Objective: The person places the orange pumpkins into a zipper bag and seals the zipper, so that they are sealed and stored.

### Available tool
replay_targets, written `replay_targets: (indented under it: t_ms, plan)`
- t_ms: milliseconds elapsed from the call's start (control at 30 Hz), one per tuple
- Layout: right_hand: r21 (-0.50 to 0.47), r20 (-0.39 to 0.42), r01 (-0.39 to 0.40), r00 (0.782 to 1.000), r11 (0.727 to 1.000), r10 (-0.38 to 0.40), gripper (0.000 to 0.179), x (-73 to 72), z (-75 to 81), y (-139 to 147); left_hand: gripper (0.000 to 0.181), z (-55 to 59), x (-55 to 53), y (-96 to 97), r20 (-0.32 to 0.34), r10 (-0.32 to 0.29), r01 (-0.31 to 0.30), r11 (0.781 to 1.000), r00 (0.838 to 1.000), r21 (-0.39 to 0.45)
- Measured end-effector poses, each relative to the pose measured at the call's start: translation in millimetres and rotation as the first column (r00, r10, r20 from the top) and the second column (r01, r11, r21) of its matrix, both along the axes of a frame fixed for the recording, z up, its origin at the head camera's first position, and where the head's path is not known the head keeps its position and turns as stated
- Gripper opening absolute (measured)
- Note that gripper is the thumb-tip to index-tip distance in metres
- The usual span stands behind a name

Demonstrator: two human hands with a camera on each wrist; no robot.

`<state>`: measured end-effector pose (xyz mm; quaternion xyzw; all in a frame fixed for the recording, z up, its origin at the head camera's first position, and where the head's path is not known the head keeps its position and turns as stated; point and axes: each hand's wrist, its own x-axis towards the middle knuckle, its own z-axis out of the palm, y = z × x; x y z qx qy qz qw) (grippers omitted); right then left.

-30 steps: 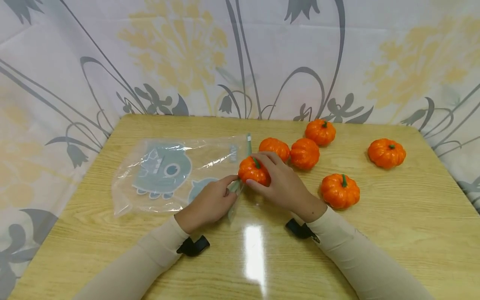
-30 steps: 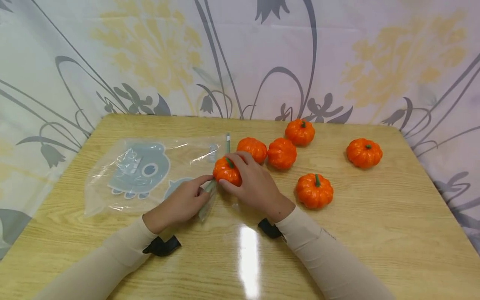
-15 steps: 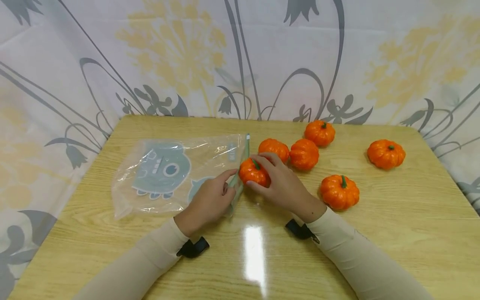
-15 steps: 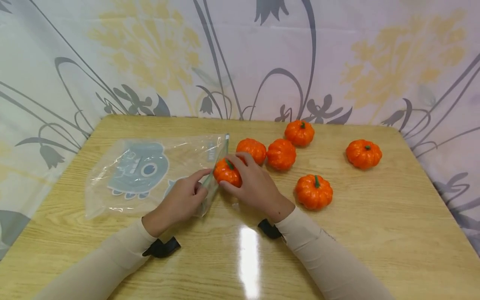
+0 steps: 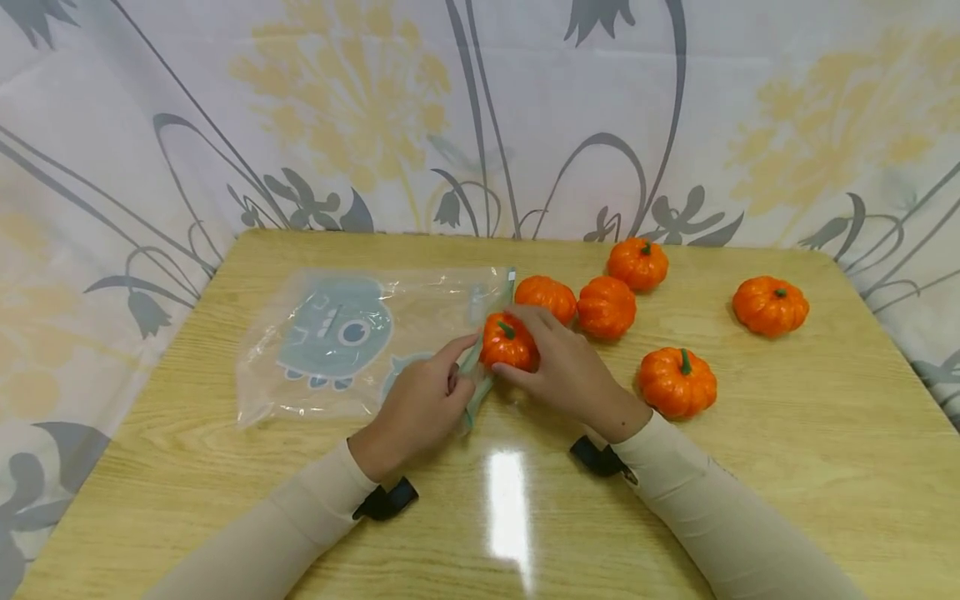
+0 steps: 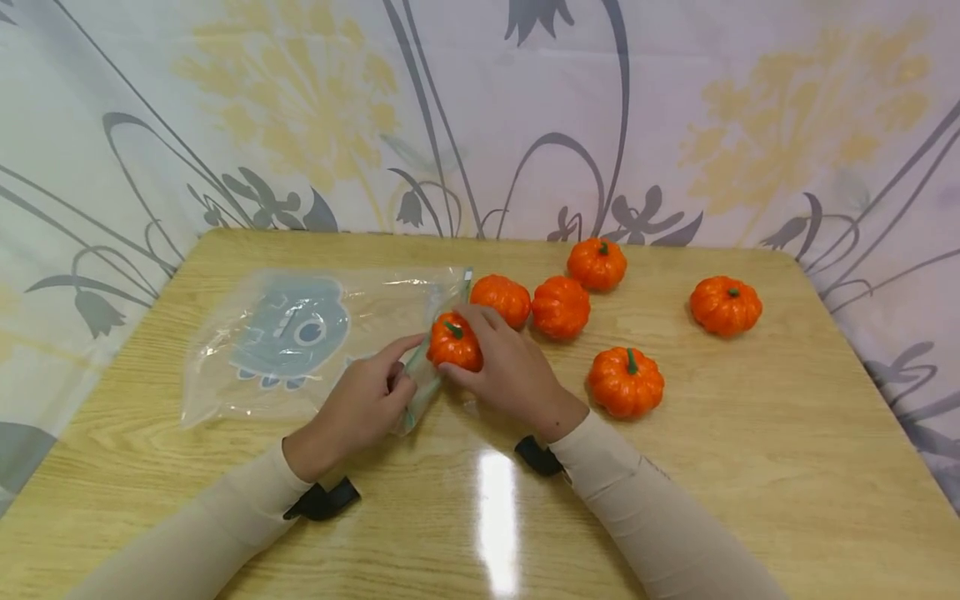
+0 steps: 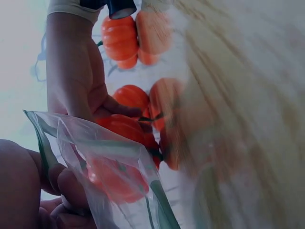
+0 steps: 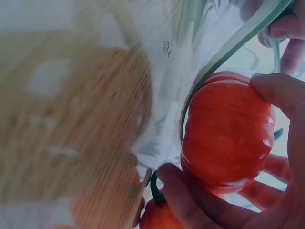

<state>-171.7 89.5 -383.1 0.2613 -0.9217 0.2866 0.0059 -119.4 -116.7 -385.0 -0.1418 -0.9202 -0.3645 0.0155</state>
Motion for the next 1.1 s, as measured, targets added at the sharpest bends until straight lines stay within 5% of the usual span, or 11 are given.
replay_targets:
  t_ms: [667, 1100]
  plan:
    - [0.010, 0.019, -0.016, 1.000, 1.000, 0.015, 0.075, -1.7, -3.7, -0.6, 0.056, -2.6, 3.5, -0.1, -0.122, -0.068, 0.075, 0.996, 0.990, 0.051]
    - [-0.032, 0.054, 0.005, 0.999, 0.999, -0.003, 0.076, -4.8, -3.2, 0.3, 0.053, -2.4, 4.2, 1.3, -0.231, -0.090, 0.102, 0.994, 0.969, 0.041]
